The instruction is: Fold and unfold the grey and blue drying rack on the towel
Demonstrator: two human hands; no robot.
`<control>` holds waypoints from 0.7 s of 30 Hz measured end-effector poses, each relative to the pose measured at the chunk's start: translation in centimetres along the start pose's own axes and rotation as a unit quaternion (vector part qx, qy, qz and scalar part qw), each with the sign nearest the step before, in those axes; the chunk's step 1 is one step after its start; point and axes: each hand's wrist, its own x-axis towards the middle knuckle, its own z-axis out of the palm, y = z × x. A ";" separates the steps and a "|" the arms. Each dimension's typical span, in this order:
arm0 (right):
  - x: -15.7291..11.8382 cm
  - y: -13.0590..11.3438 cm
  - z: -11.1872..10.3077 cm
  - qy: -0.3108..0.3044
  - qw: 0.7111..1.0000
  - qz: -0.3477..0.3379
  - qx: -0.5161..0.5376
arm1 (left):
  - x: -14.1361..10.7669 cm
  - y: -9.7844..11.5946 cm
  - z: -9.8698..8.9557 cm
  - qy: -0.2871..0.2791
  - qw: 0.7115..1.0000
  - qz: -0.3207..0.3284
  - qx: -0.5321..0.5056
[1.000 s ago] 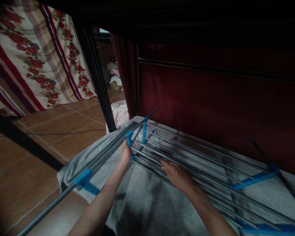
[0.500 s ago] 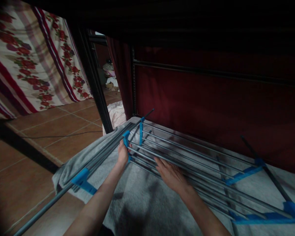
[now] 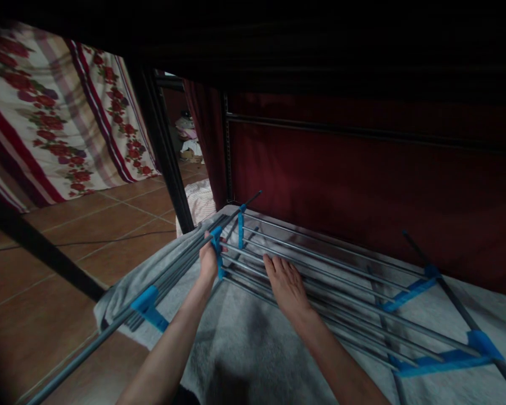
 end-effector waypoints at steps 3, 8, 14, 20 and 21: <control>0.2 0.1 -0.9 0.004 1.000 -0.001 0.004 | 0.5 0.5 0.3 0.028 0.999 0.026 0.004; 0.2 0.0 -1.9 -0.001 1.000 0.001 0.025 | 1.0 0.8 1.1 0.023 0.998 0.054 -0.010; 0.5 0.2 -1.8 -0.001 0.999 0.010 0.044 | 1.0 0.7 1.5 0.015 0.999 0.035 -0.037; 0.8 0.5 -1.2 0.002 0.998 0.001 0.056 | 1.0 0.7 1.5 0.007 0.998 0.011 -0.061; 0.8 0.6 -1.2 0.001 0.998 -0.002 0.059 | 1.1 0.7 1.5 0.006 0.998 0.007 -0.064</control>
